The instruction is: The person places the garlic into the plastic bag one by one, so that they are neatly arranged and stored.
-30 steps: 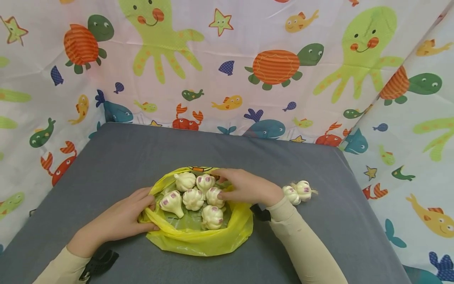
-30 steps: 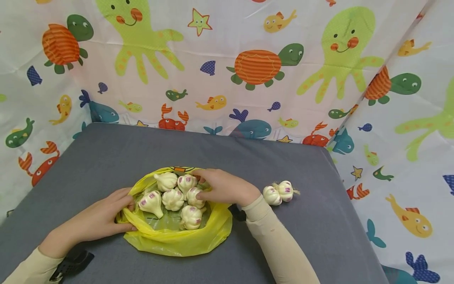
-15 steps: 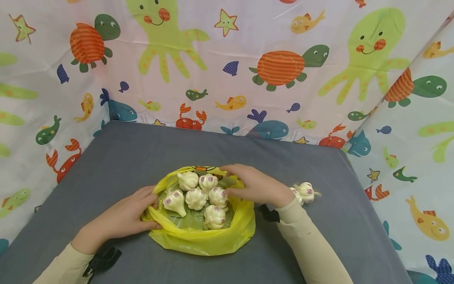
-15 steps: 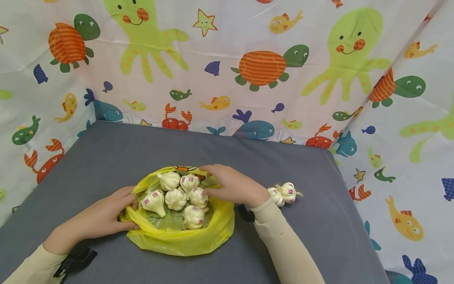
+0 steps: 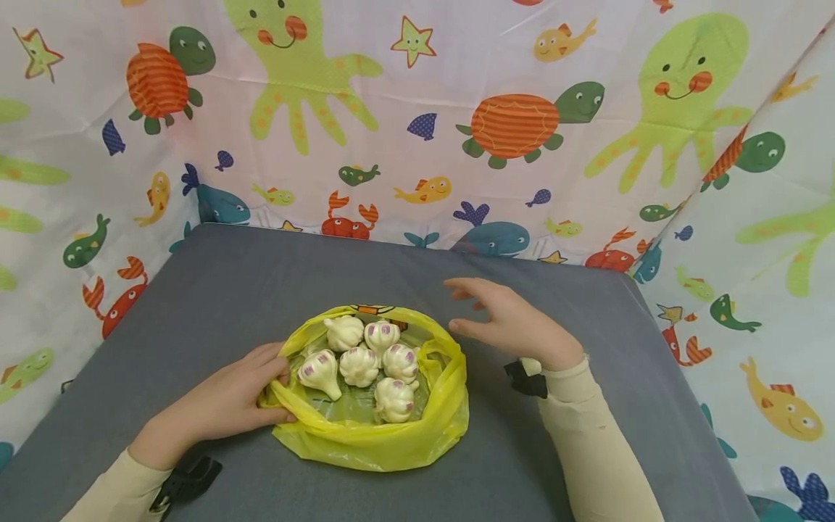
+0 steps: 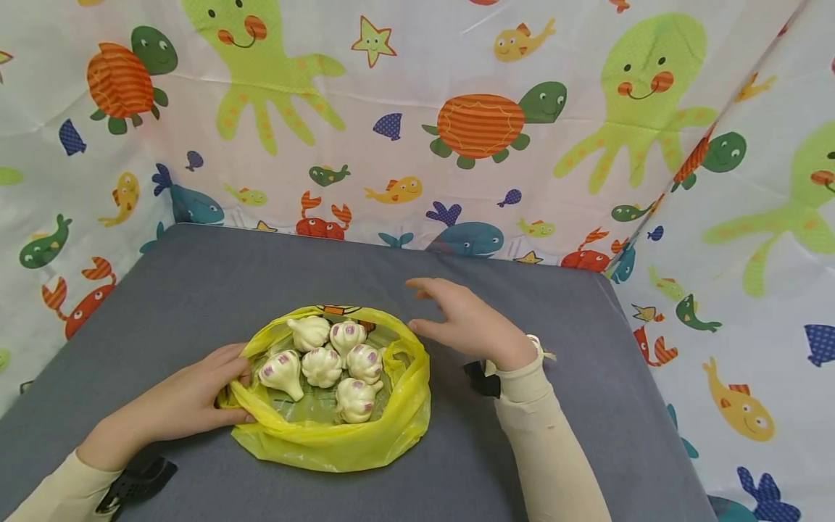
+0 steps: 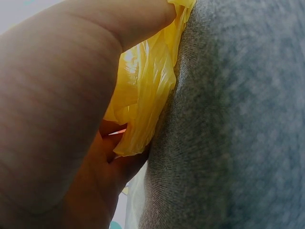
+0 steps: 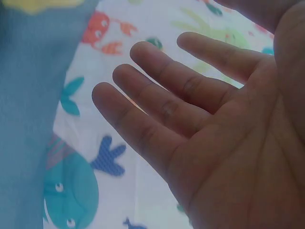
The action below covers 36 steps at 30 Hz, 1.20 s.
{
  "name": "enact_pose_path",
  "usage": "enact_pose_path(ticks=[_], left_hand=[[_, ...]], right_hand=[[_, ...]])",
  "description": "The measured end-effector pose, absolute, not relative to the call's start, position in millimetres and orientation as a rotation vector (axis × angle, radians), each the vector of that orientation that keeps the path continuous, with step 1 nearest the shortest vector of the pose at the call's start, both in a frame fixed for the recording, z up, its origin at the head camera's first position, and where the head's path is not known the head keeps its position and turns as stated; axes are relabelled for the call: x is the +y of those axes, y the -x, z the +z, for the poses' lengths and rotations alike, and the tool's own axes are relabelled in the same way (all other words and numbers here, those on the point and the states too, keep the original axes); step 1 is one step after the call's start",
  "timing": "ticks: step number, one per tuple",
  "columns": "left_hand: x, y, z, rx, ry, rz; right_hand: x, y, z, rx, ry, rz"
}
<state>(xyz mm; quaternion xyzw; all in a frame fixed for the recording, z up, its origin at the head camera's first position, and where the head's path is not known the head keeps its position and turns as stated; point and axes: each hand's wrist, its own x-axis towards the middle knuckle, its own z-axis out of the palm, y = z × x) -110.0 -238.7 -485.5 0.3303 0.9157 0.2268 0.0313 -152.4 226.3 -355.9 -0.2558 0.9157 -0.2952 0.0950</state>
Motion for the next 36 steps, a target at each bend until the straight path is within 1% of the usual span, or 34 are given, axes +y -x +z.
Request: enact_pose_path(ticks=[9,25,36], left_hand=[[-237.4,109.5,-484.4,2.812,-0.995,0.703],[-237.1,107.6,-483.2,2.804,-0.985,0.721],[-236.8,106.9,-483.9,2.801,-0.990,0.732]], right_hand=[[275.2,155.9,-343.6,2.767,0.579,-0.989],[341.1,145.1,-336.5,2.701,0.471,-1.102],[389.0,137.4,-346.0,2.705,0.373,-1.120]])
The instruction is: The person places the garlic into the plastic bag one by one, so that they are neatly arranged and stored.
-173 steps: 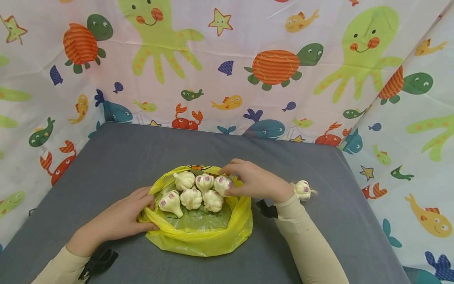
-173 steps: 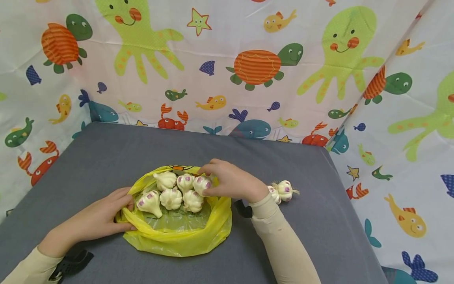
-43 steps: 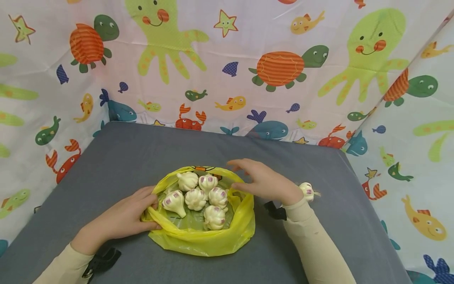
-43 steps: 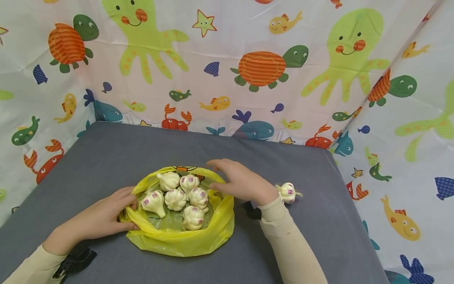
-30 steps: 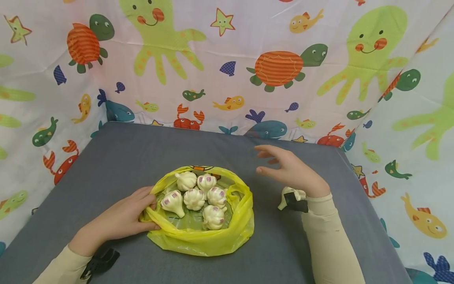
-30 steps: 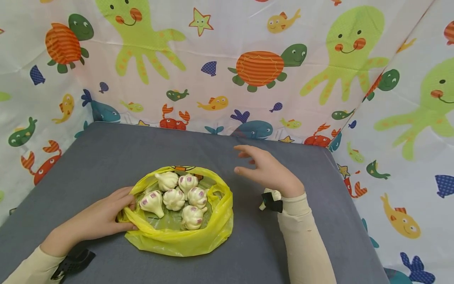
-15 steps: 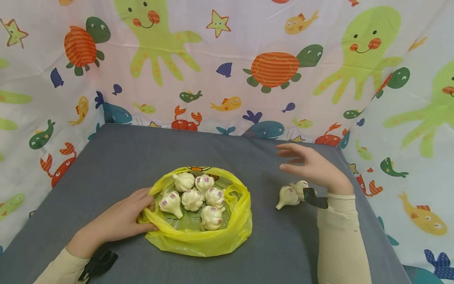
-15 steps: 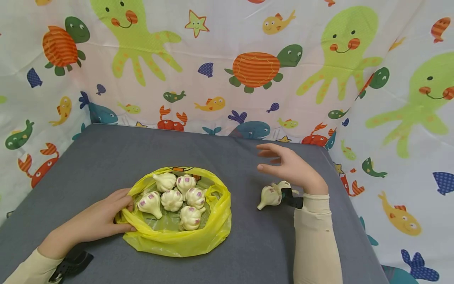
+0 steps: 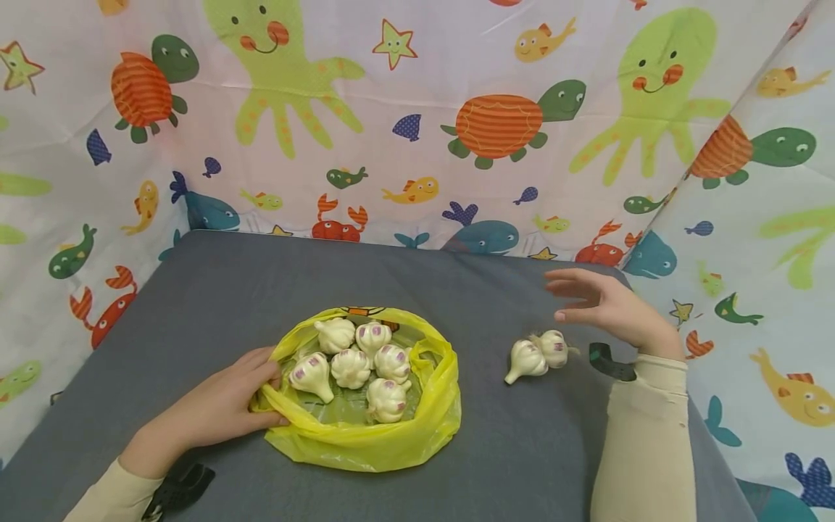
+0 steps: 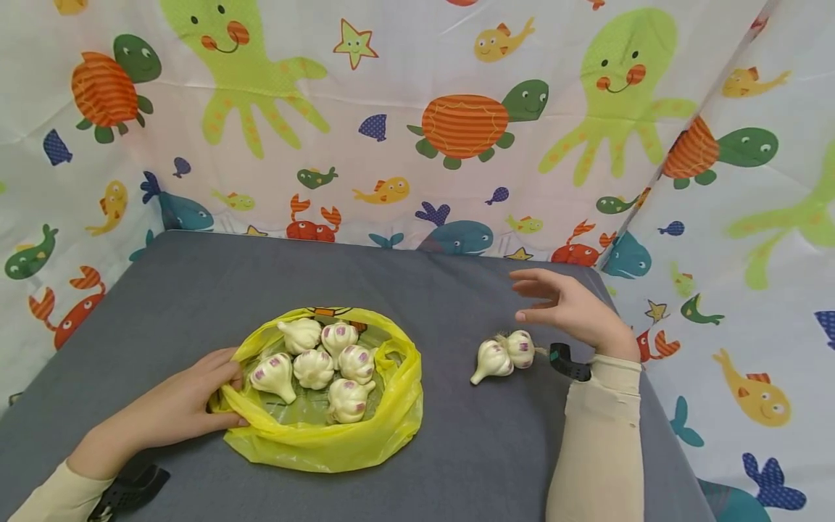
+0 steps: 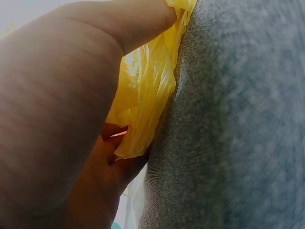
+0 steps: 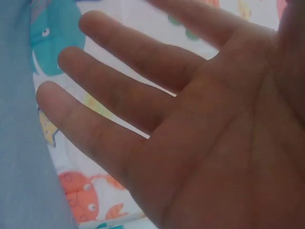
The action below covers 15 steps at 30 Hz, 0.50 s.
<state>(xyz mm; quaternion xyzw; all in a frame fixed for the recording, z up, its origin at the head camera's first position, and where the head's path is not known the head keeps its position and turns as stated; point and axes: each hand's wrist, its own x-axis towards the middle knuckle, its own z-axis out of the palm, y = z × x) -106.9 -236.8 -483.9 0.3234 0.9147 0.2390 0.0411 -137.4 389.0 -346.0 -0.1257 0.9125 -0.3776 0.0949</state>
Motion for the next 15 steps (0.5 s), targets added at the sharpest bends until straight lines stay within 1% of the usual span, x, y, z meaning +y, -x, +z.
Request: enact_pose_path(ticks=[15], left_hand=[[-236.7,109.1,-486.8,2.804,-0.976,0.711]], right_hand=[[427.9,149.0,-386.5,2.473,0.459,-1.293]])
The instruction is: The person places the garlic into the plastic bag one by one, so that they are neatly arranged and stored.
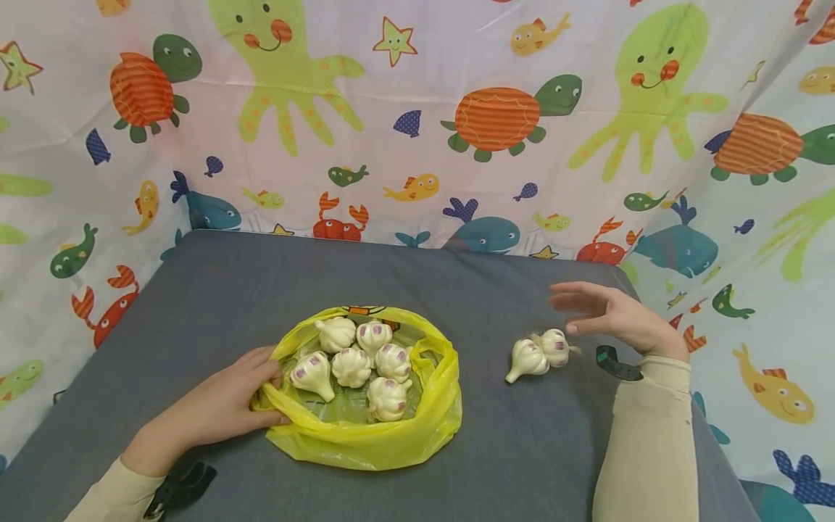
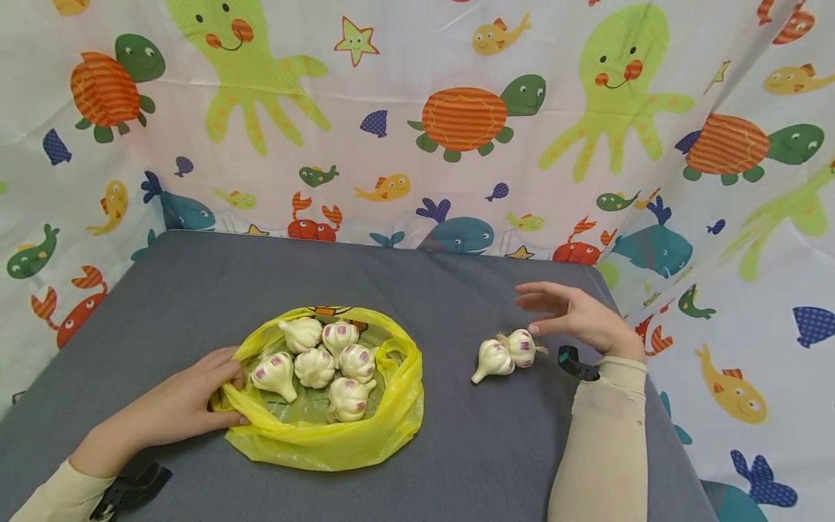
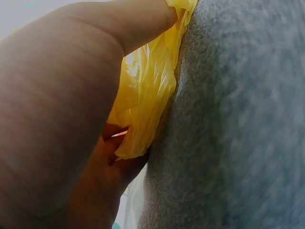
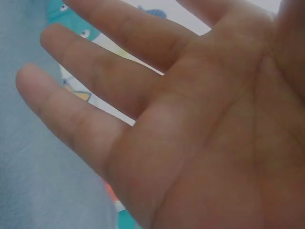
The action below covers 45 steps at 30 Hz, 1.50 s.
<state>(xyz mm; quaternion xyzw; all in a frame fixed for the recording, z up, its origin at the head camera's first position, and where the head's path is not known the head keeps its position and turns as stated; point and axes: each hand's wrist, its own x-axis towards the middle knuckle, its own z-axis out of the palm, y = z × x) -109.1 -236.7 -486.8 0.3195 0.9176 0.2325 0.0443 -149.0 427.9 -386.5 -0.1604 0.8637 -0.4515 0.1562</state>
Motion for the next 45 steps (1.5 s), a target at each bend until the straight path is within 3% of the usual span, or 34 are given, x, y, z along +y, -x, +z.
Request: enact_pose_path(ticks=[16,45], left_hand=[[-237.6,110.4,-486.9,2.806,-0.997,0.729],[-237.6,109.6,-489.3,2.808,-0.986,0.721]], right_hand=[[434.8,159.0,-416.0,2.308,0.329,-1.291],[434.6,161.7,-419.9,2.340,0.230,-1.231]])
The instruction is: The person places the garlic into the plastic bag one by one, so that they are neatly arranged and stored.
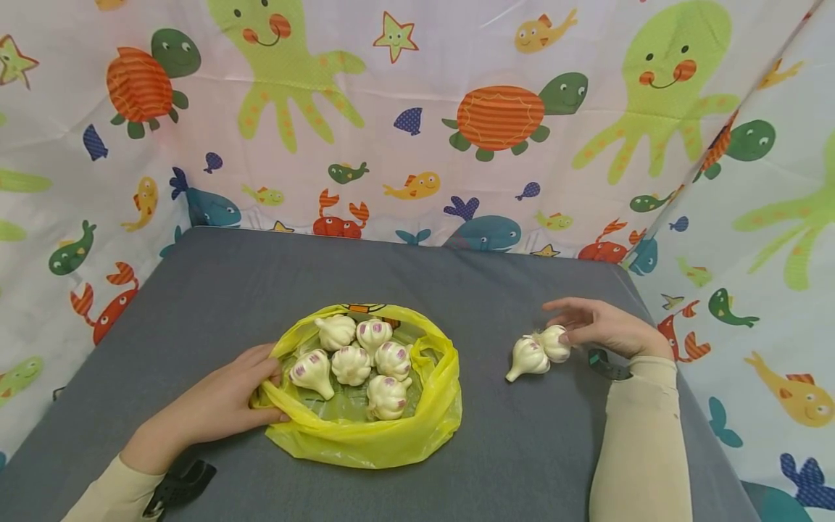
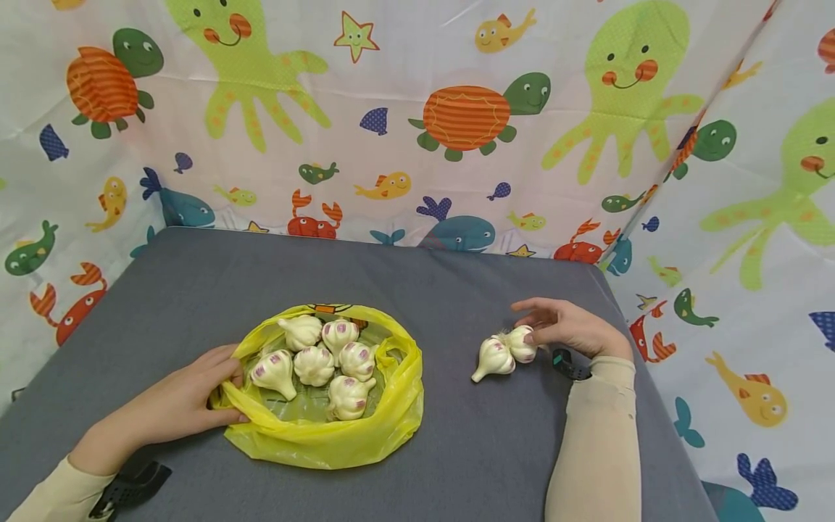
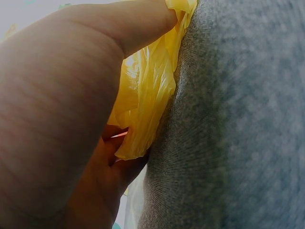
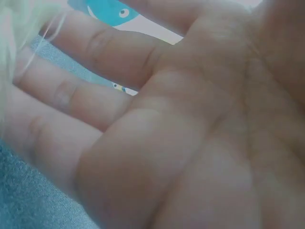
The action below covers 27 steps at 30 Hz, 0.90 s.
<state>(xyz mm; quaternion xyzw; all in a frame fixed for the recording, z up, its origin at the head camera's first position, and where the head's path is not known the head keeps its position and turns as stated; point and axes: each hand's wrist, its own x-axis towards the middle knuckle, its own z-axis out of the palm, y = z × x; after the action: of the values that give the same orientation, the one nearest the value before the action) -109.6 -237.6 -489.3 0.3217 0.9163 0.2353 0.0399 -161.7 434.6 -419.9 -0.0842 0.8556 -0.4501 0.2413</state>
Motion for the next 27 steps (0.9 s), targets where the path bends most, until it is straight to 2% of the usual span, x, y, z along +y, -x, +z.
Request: enact_pose_path(ticks=[27], left_hand=[[-237.1,109.1,-487.8,2.822,-0.988,0.715]], right_hand=[[425.8,158.7,-404.4,2.563,0.252,-1.262]])
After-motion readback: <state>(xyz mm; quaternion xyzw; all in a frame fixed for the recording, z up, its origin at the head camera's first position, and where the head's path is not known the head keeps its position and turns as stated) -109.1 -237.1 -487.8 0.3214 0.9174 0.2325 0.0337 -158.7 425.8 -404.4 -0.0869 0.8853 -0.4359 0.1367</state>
